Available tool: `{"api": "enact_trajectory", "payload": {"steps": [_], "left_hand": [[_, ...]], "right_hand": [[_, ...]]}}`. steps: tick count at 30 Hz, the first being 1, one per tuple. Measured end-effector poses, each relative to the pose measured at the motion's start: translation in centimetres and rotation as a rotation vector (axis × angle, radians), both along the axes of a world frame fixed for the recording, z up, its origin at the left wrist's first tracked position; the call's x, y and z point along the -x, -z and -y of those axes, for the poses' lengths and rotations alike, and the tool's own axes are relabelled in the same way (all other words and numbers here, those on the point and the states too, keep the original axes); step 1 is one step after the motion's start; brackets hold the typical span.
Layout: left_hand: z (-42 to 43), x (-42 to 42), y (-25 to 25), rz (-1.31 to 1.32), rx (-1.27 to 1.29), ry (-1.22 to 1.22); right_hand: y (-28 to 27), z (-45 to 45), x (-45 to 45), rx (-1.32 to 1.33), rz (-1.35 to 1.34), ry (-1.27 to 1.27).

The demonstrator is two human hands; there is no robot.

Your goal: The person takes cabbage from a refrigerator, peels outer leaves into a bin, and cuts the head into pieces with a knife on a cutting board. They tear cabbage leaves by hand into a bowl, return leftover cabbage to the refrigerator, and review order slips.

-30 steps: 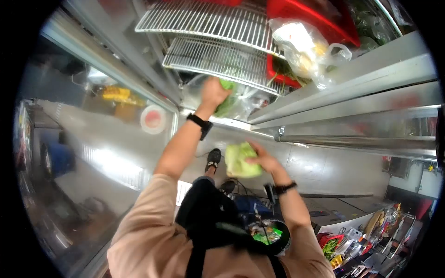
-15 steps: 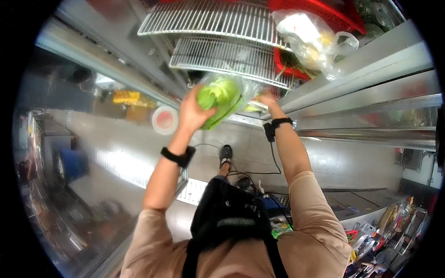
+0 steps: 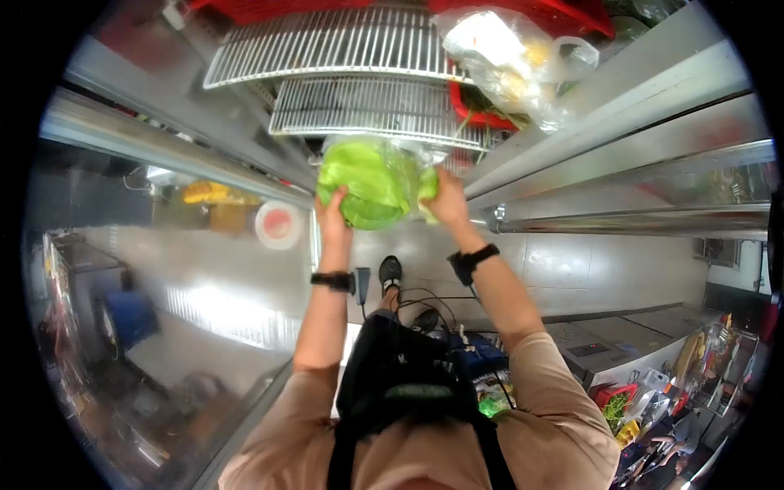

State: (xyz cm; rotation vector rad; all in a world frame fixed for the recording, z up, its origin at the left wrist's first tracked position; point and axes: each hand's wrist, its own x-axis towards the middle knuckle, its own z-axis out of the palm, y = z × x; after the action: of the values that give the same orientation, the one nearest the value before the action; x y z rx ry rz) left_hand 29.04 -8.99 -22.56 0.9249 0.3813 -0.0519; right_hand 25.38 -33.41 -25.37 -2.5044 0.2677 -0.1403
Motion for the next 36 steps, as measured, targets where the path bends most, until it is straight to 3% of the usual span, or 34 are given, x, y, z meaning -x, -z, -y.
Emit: {"api": "enact_trajectory", "payload": {"steps": [4, 6, 8, 11, 15, 16, 17, 18, 20, 22, 25, 29, 31, 36], "left_hand": [[-1.4, -2.2, 0.2, -0.066, -0.118, 0.04], [-1.5, -2.1, -1.8, -0.039, -0.086, 0.062], [-2.0, -1.5, -2.9, -0.124, -0.167, 0.159], [-3.5, -1.1, -2.9, -0.137, -0.096, 0.301], [-5.2, -1.6, -5.1, -0.22, -0.19, 0.413], [-5.6, -1.6, -5.4, -0.222, -0.201, 0.414], [-6.0, -1.6, -6.0, -0.19, -0.258, 0.449], [-6.6, -1.4, -6.6, -0.161, -0.315, 0.486], [-8.1, -0.7, -7.7, -0.165, -0.346, 0.501], [-9.8, 0.5, -8.4, -0.168, -0.367, 0.518], [-13.0, 2.9, -9.2, -0.166, -0.376, 0.496], [-15.6, 5.4, -10.2, -0.108, -0.291, 0.543], [-16.2, 7.0, -10.7, -0.108, -0.273, 0.536], [-14.6, 11.5, -12.8, -0.022, -0.255, 0.544]], "right_hand": [[-0.3, -0.2, 6.9, -0.124, -0.265, -0.057], [-0.8, -0.3, 9.5, -0.307, -0.43, -0.165], [-0.3, -1.9, 9.6, -0.3, -0.498, -0.202], [0.8, -3.9, 6.2, -0.358, -0.443, -0.151], [9.5, -4.6, -0.3, -0.237, -0.157, -0.387], [12.5, -4.5, -1.8, -0.384, -0.099, -0.321], [16.8, -4.3, -3.7, -0.901, -0.021, -0.177], [20.3, -4.1, -4.9, -1.251, 0.067, -0.052], [13.4, -2.1, -4.2, -0.935, 0.013, -0.026], [8.1, -0.3, -1.6, -0.162, -0.077, -0.152], [3.7, 1.8, 3.6, -0.203, -0.302, -0.021], [0.7, 4.7, 12.6, -0.378, -0.286, -0.026], [-4.5, 4.5, 16.8, -0.513, -0.232, -0.017], [-10.7, 3.9, 25.6, -0.648, -0.242, 0.156]]}}
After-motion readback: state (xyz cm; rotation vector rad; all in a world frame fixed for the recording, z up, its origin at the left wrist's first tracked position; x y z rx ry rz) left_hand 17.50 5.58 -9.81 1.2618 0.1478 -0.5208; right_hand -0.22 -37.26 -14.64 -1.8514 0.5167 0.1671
